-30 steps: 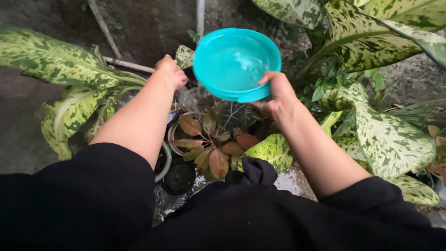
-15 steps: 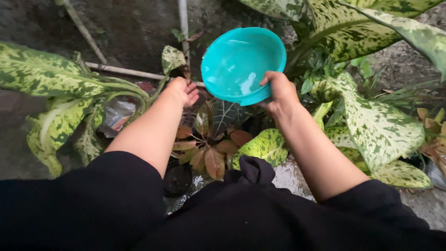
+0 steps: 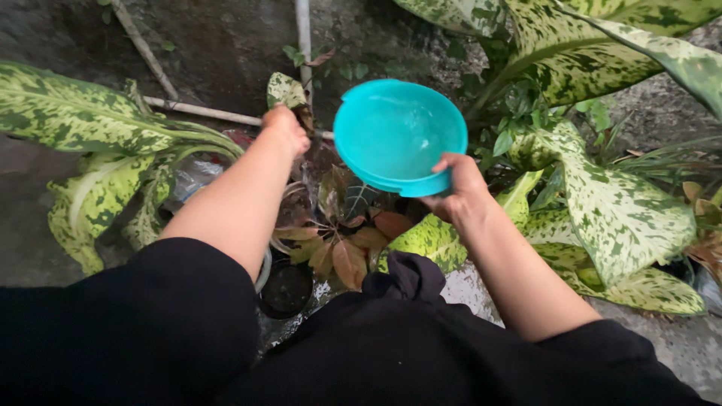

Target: The person fills a bowl with water from a large pot and pours it onto several plants in the garden.

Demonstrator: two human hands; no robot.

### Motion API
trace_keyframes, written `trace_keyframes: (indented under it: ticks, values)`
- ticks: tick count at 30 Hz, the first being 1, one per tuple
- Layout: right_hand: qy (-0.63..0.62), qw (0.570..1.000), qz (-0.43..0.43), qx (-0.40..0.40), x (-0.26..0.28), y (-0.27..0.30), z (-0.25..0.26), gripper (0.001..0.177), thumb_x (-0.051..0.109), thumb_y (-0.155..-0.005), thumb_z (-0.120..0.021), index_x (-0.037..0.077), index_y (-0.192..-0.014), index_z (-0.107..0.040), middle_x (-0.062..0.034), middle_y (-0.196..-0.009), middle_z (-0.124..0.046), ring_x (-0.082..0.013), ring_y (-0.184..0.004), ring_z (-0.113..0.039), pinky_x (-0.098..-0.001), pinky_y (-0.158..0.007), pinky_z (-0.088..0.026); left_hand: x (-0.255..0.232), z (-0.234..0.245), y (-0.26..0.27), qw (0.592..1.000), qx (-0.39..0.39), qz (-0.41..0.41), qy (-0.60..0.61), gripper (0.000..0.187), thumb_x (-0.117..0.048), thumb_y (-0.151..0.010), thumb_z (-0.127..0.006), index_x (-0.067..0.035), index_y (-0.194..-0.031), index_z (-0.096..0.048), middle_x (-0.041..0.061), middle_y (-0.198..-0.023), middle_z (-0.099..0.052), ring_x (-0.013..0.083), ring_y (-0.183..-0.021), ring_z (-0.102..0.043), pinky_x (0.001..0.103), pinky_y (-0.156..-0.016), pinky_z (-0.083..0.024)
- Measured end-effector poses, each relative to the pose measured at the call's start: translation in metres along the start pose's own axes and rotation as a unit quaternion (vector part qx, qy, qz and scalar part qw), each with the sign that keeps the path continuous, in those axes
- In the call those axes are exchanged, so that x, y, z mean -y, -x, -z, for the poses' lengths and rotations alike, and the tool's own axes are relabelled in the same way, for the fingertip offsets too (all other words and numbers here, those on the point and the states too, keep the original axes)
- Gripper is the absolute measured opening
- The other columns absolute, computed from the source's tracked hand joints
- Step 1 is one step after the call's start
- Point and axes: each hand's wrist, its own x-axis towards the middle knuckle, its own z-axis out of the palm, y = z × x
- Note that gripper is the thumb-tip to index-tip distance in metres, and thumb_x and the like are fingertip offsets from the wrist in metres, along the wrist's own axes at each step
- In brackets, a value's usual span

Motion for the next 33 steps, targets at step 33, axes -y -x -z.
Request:
trace_keyframes:
  ticks: [33]
  values:
    - [-0.045,0.995,0.031,-0.082,0.038,-0.06,0.015,0.072,0.002,-0.076,-0.052,0.004,-0.147,-0.042,-0.023,-0.143,-0.055,-0.0466,-0.13,-0.062,-0.0695,-0.102,-0.053,0.019,0.129,-0.011,0.997,-0.073,0.029,0.027,0.026,-0.028,-0.103,-0.041,-0.016,-0.114,-0.061,0.006,-0.103,-0.07,0.0287,-0.095,-0.067,0.048,-0.082,-0.056]
